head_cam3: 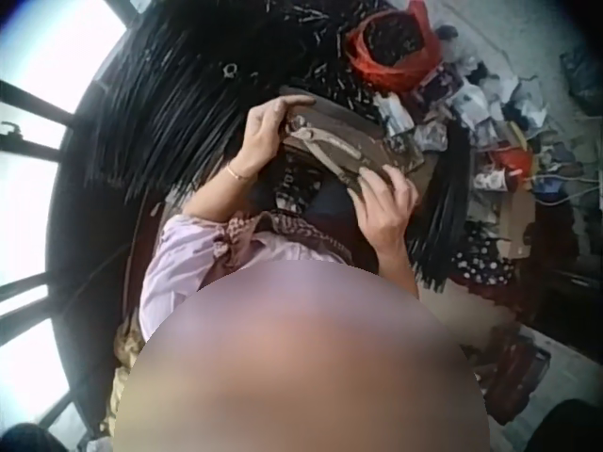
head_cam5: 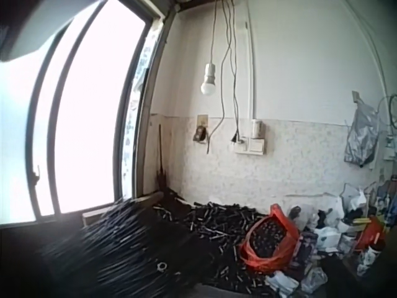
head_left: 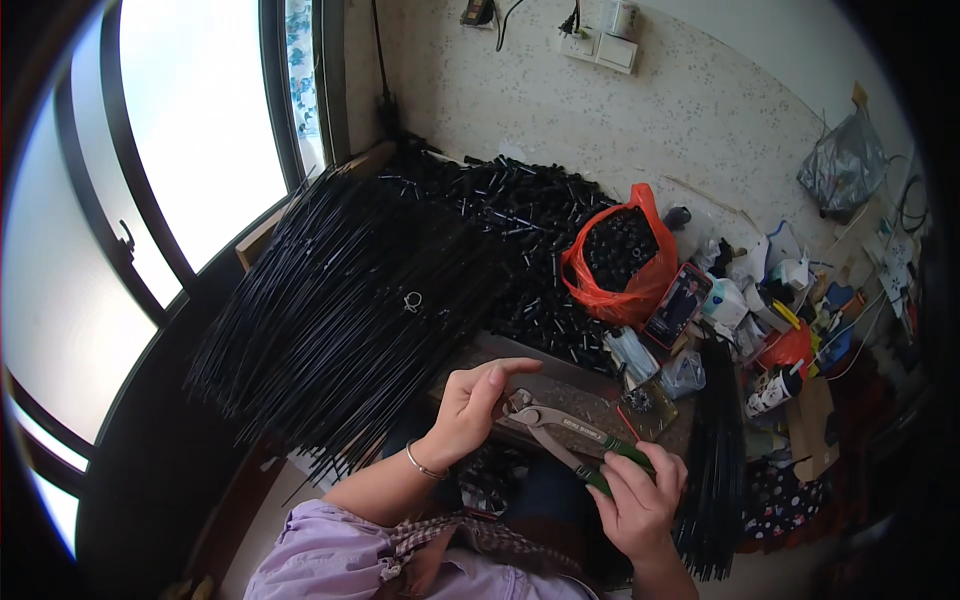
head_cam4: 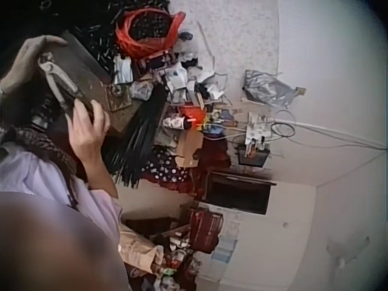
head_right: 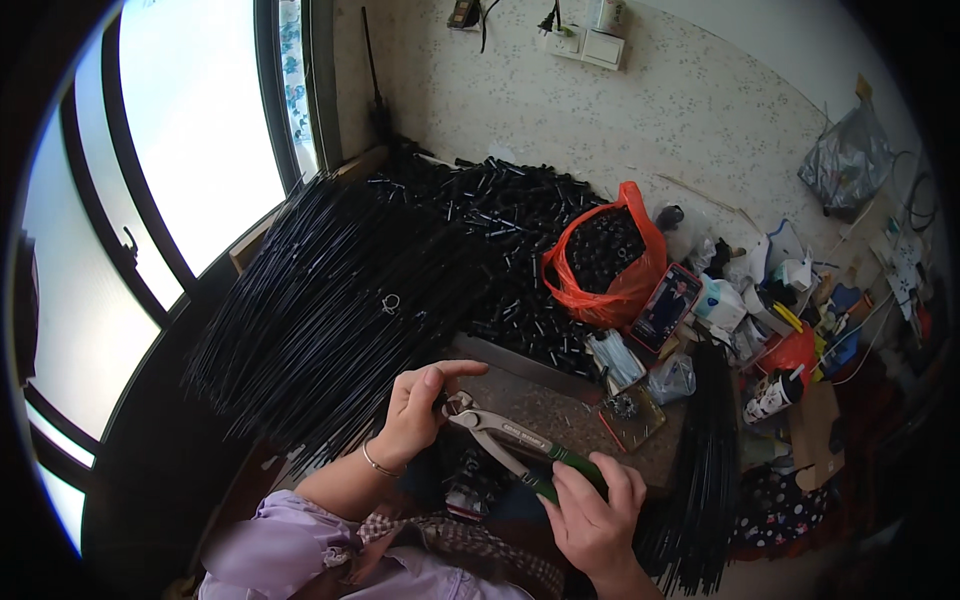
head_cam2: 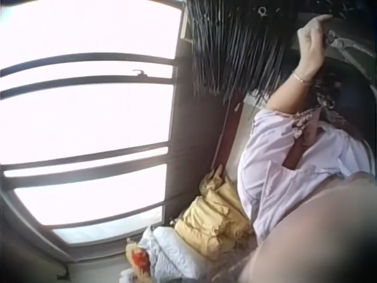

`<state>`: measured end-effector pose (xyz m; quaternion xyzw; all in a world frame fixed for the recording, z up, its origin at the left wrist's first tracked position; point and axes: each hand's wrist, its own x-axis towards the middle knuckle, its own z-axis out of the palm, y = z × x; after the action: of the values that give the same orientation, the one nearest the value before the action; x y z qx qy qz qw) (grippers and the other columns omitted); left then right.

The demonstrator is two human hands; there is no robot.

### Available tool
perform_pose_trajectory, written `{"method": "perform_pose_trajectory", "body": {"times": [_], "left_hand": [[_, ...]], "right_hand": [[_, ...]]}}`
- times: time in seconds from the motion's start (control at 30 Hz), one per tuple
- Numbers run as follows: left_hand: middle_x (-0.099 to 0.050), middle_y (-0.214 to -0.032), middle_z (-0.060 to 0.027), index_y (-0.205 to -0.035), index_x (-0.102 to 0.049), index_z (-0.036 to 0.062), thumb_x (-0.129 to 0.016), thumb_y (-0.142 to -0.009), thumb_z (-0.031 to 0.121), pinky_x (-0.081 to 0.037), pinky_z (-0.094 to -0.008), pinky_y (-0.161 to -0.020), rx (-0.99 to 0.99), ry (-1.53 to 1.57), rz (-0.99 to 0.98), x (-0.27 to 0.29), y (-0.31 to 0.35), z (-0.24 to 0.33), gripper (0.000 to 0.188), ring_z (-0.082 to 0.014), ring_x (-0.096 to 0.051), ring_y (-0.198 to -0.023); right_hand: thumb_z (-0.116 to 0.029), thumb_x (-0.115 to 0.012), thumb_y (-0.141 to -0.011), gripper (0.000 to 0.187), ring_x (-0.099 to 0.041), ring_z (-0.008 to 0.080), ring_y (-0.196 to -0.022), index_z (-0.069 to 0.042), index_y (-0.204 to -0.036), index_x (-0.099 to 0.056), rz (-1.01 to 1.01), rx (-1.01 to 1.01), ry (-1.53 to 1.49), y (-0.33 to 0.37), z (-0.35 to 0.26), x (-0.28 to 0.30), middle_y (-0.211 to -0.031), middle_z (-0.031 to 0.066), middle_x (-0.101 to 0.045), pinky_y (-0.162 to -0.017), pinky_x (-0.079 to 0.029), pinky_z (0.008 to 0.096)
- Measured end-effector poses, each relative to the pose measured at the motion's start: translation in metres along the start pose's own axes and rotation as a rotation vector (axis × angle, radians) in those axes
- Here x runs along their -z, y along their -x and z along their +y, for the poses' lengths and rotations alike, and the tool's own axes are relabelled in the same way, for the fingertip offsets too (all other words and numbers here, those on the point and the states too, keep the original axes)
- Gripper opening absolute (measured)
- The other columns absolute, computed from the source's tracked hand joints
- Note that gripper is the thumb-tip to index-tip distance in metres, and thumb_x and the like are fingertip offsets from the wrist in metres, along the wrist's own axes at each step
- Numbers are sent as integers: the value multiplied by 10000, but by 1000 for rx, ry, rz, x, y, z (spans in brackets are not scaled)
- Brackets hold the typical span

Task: Assembling bundles of black synthetic hair extensions using a metal guide and crimping tool.

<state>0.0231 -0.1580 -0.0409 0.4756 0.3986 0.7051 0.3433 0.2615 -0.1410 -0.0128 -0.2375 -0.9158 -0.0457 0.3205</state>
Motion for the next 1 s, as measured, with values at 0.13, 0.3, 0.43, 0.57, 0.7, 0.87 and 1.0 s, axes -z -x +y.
{"method": "perform_pose_trajectory", "body": {"times": [0.13, 0.3, 0.43, 0.57, 0.7, 0.87, 1.0], "left_hand": [[-446, -530, 16, -1009, -616, -55, -374, -911, 364, -286, -199, -472, -65, -16, 6, 7, 3, 1, 494, -36, -363, -484], [-445, -540, 21, -950, -635, -59, -414, -885, 382, -282, -209, -482, 1, 71, -176, -8, -5, 19, 498, -42, -367, -508], [-489, -587, 42, -989, -620, -9, -552, -854, 249, -335, -173, -512, -2, 44, -295, -6, -6, 13, 299, -20, -431, -565], [-491, -595, 40, -958, -612, -64, -595, -814, 366, -314, -170, -522, -22, -34, -17, 2, -1, 12, 454, -17, -413, -552], [-531, -590, 7, -854, -632, -70, -631, -781, 365, -336, -166, -500, -47, 81, -55, -5, -2, 17, 441, -32, -440, -520], [-484, -533, 25, -827, -621, -25, -710, -690, 375, -291, -179, -465, -111, -90, -125, -15, -11, 12, 433, -28, -414, -488], [-481, -566, 28, -854, -613, 10, -837, -558, 285, -292, -187, -471, -156, -189, -60, -7, -7, 9, 463, -28, -419, -519]], "right_hand": [[-159, -656, -743, 212, -608, 307, -737, 48, -740, -608, -132, -306, -855, 2, 2, -11, -932, 125, -610, -581, -503, 350], [-457, -581, -807, 483, -593, 208, -501, 25, -806, -553, -711, -875, -2391, 49, -7, -68, -677, 146, -590, -375, -443, 278], [-216, -768, -674, 523, -552, 118, -532, -28, -1063, -474, -778, -675, -1491, 11, -7, -58, -660, 49, -573, -475, -434, 237], [-113, -715, -683, 519, -546, 117, -601, -18, -1115, -444, -361, -528, -895, 1, -3, -41, -762, 68, -570, -534, -439, 264], [-181, -648, -799, 289, -580, 155, -554, 24, -964, -529, -714, -716, -1369, 8, 3, -25, -709, 93, -596, -518, -466, 269], [-105, -683, -748, 395, -553, 119, -511, 8, -1071, -485, -912, -764, -1638, 16, 4, -52, -677, 46, -575, -512, -456, 237], [-57, -653, -619, 553, -565, 251, -620, -4, -1116, -416, -50, -280, -331, 5, 5, -44, -779, 139, -563, -560, -457, 333]]}}
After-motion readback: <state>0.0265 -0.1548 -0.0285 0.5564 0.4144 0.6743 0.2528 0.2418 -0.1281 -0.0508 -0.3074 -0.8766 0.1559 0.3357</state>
